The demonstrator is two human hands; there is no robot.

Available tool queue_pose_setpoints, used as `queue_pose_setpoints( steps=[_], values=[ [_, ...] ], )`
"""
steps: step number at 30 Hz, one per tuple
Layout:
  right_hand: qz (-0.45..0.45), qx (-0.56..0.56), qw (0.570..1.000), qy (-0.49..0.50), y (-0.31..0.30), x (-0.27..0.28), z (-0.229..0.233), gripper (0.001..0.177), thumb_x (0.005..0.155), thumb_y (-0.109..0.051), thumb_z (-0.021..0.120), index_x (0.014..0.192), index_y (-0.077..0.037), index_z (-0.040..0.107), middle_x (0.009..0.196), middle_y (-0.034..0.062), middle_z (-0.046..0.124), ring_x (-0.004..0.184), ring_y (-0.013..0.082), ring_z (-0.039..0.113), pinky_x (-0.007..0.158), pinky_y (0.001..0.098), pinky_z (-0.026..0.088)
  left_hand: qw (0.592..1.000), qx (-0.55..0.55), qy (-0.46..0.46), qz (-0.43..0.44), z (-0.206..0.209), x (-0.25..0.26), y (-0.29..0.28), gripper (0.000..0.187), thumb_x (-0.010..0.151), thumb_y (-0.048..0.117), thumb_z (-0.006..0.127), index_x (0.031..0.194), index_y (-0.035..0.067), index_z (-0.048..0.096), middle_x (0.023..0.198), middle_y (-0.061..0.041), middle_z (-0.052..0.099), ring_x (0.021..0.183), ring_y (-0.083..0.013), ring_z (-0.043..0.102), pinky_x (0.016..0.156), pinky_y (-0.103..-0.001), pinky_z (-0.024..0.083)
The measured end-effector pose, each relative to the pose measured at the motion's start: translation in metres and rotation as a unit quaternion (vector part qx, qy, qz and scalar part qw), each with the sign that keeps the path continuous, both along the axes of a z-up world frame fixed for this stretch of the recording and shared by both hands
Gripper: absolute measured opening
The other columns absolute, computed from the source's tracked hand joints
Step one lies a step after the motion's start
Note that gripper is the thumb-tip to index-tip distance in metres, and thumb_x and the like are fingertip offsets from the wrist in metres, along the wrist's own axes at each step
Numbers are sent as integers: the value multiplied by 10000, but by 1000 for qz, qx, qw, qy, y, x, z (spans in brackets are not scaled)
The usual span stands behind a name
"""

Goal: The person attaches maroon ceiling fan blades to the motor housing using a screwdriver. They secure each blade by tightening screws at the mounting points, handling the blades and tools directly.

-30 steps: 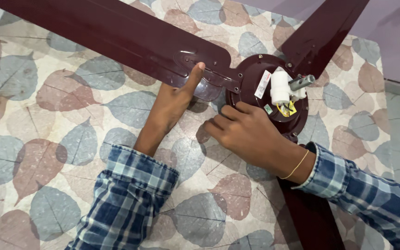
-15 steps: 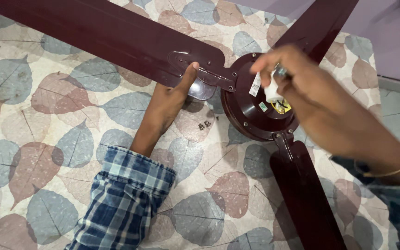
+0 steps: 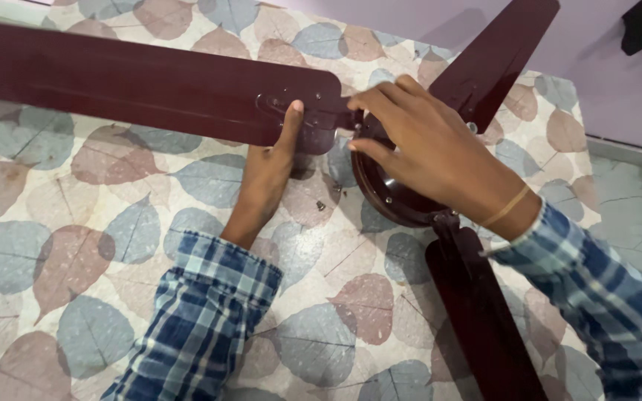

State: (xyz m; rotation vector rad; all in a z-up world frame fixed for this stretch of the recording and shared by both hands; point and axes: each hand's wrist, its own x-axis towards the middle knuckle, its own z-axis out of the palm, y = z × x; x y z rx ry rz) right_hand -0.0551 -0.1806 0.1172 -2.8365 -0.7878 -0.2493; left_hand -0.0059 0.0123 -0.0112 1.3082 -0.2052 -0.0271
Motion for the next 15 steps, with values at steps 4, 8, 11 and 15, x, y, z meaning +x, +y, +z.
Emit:
queue_pose_setpoints(
  steps=[4,8,11,15],
  values=[
    [7,-10,1000,-20,15,22,1,442,962,-312,666,1278,-9,599,1177,135,636,1114,315,604,949,444,509,998,8,1,56,-4,-1,-8,504,1033,477,540,1179,23,703,1037,-49,721,947,-119,674,837,-289,562],
    [57,-42,994,-86,26,39,9,485,955,-379,700,1260,-17,594,1200,154,650,1161,327,607,922,434,522,994,0,-25,109,-3,0,-14,512,1049,488,522,1161,24,705,1026,-39,723,926,-103,676,804,-270,561],
    [-186,-111,952,217,27,60,12,530,999,-400,625,1458,-175,482,1014,246,660,955,363,691,858,436,522,994,-40,30,97,-7,1,-14,509,1042,474,519,1147,15,712,958,-29,694,799,-99,616,638,-264,509],
    [20,37,984,173,19,92,9,560,871,-386,722,1299,-66,555,1330,162,667,1137,273,655,911,416,513,988,-32,128,76,-9,10,-15,523,1066,475,522,1096,-1,735,816,-64,594,641,-137,468,518,-275,387]
  ],
)
